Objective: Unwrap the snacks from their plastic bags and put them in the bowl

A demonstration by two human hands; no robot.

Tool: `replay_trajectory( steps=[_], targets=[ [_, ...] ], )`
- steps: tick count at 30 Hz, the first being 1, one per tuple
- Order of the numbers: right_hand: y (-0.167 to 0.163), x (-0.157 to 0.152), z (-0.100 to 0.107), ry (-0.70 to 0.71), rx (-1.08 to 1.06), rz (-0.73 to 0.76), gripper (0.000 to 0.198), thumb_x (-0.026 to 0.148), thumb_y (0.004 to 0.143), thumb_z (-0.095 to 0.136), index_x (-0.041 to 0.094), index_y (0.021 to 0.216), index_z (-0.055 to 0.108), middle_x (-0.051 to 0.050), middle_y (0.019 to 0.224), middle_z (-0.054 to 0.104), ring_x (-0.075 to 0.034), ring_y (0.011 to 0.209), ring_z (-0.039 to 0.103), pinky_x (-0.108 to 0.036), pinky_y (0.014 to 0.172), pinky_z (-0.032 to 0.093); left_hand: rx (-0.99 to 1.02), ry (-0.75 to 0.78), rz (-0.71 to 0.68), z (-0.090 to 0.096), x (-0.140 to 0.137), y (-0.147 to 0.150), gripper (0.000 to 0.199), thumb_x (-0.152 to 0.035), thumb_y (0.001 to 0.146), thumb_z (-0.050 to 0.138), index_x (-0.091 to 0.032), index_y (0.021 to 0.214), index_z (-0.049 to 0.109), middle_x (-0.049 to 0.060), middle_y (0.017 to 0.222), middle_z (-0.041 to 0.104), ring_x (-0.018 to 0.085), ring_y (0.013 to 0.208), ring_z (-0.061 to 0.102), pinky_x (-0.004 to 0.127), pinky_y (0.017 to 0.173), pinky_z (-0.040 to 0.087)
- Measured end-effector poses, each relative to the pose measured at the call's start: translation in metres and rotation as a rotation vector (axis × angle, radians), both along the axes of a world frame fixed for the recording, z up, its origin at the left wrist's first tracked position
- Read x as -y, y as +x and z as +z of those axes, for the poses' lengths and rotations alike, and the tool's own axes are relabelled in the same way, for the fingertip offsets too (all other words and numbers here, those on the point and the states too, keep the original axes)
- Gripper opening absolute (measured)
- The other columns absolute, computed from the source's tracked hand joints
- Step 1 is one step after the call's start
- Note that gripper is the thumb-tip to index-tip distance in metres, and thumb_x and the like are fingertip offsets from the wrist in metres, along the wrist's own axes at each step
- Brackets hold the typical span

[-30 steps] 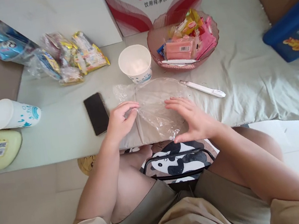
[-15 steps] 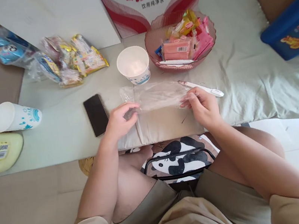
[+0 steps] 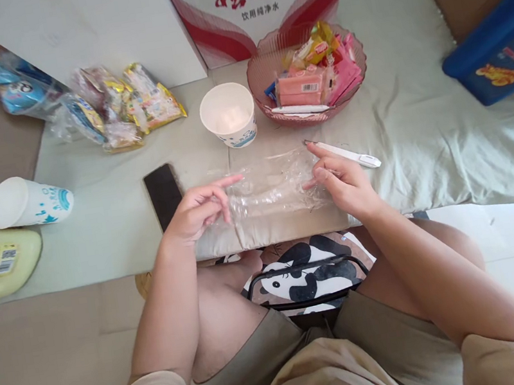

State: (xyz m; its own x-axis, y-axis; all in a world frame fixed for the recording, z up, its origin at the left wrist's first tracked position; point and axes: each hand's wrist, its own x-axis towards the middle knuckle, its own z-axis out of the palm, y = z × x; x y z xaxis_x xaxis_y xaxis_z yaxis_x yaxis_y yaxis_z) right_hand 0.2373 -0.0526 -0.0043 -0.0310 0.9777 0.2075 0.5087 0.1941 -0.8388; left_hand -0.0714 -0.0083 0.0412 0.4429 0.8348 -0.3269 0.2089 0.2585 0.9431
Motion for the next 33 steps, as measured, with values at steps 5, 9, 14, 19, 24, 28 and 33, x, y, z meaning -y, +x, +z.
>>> replay_trajectory(
  steps=[5,9,14,19,24,28,33],
  targets=[
    [-0.01,-0.002,0.009,-0.193,-0.158,-0.245,0.031,0.048,0.093,0.059,0.021,0.08,0.067,-0.004,0.079,0.075,-0.013,0.049,0.06,-0.028,0.049,0.049,-0.028,0.024,0.419,-0.013,-0.011,-0.001,0.017,-0.034,0.073,0.07,-0.019,0.074,0.064,0.005,0.077,0.074,0.009,0.052,0.059,0.021,0.045,0.037],
    [-0.013,-0.003,0.013,-0.205,-0.185,-0.32,0.026,0.048,0.089,0.065,0.022,0.087,0.066,0.001,0.065,0.068,-0.011,0.041,0.05,-0.025,0.04,0.04,0.052,-0.004,0.491,-0.017,-0.014,-0.002,0.024,-0.039,0.075,0.074,-0.019,0.074,0.062,-0.001,0.064,0.064,0.009,0.058,0.061,0.021,0.057,0.05],
    [-0.012,-0.002,0.013,-0.161,-0.158,-0.317,0.037,0.055,0.093,0.058,0.021,0.085,0.069,-0.001,0.063,0.068,-0.01,0.04,0.045,-0.026,0.041,0.036,-0.036,-0.003,0.507,-0.017,-0.013,0.001,0.026,-0.044,0.08,0.071,-0.02,0.078,0.062,-0.007,0.048,0.044,0.005,0.037,0.034,0.02,0.036,0.021],
    [-0.01,-0.001,0.006,-0.178,-0.259,-0.301,0.051,0.062,0.095,0.046,0.022,0.076,0.069,-0.001,0.052,0.062,-0.011,0.036,0.036,-0.028,0.038,0.028,-0.068,0.052,0.52,-0.02,-0.012,0.0,0.03,-0.05,0.083,0.069,-0.021,0.079,0.06,-0.009,0.044,0.037,0.006,0.034,0.03,0.021,0.034,0.016],
    [-0.008,-0.002,0.005,-0.218,-0.364,-0.281,0.059,0.065,0.095,0.039,0.021,0.071,0.068,-0.002,0.05,0.058,-0.011,0.033,0.034,-0.029,0.035,0.024,-0.074,0.025,0.501,-0.017,-0.012,0.0,0.033,-0.055,0.085,0.065,-0.023,0.081,0.058,-0.009,0.043,0.037,0.006,0.033,0.029,0.021,0.034,0.015],
    [-0.006,-0.005,0.005,-0.151,-0.254,-0.341,0.052,0.066,0.095,0.046,0.022,0.076,0.066,-0.001,0.055,0.061,-0.012,0.036,0.042,-0.028,0.037,0.029,-0.046,0.037,0.475,-0.017,-0.013,0.0,0.022,-0.039,0.078,0.072,-0.022,0.08,0.058,-0.006,0.051,0.049,0.006,0.038,0.036,0.02,0.036,0.022],
    [-0.004,-0.008,0.002,-0.187,-0.209,-0.384,0.045,0.065,0.095,0.048,0.023,0.089,0.063,-0.001,0.061,0.066,-0.011,0.035,0.04,-0.028,0.038,0.031,-0.082,0.107,0.545,-0.024,-0.017,0.005,0.01,-0.026,0.081,0.067,-0.02,0.079,0.059,-0.001,0.07,0.064,0.005,0.048,0.047,0.019,0.046,0.038]
  ],
)
